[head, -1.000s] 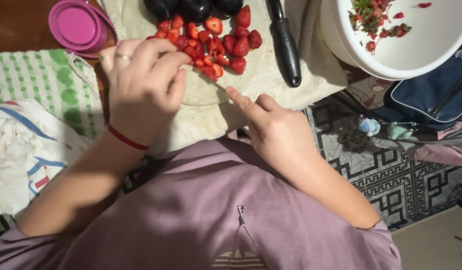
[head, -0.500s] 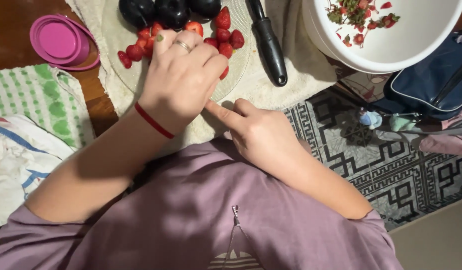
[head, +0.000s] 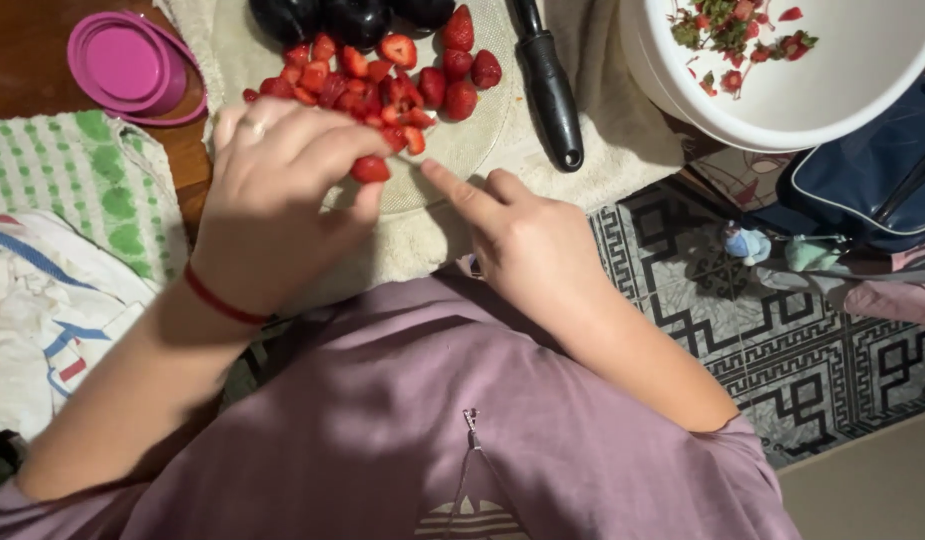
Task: A person is meticulously cutting strawberries into small pieces on a plate using a small knife.
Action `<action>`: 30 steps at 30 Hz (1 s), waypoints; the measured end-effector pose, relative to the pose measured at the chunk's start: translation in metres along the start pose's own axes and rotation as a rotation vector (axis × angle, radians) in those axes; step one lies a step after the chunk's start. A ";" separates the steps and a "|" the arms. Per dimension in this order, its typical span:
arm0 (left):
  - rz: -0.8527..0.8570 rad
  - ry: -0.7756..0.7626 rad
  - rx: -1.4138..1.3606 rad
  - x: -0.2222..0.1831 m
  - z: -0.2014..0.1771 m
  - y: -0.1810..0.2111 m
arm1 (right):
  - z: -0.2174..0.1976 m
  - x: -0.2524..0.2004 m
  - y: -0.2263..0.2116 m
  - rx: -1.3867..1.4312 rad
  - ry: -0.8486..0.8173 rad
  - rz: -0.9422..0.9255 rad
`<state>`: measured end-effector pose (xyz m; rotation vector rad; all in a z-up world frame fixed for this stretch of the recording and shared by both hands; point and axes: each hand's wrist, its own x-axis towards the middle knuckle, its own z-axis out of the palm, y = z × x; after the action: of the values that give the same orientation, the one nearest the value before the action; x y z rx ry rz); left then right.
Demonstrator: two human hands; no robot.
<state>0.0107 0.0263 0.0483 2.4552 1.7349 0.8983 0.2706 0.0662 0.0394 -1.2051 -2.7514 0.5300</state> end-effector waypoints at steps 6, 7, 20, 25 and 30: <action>-0.185 -0.047 -0.023 -0.037 0.027 -0.011 | -0.001 0.001 -0.005 0.050 0.015 0.044; -0.200 -0.048 -0.016 -0.036 0.025 -0.010 | -0.004 -0.002 -0.006 0.055 0.006 0.031; -0.241 0.135 0.025 -0.038 0.035 -0.018 | -0.009 -0.014 -0.017 0.120 -0.012 -0.006; -0.207 0.169 0.056 -0.039 0.035 -0.018 | -0.008 -0.012 -0.022 0.093 -0.024 -0.003; -0.181 0.166 0.094 -0.041 0.036 -0.020 | -0.005 -0.008 -0.027 -0.021 0.015 -0.052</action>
<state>0.0005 0.0098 -0.0070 2.2869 2.0589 1.0491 0.2585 0.0445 0.0535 -1.1340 -2.7740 0.4868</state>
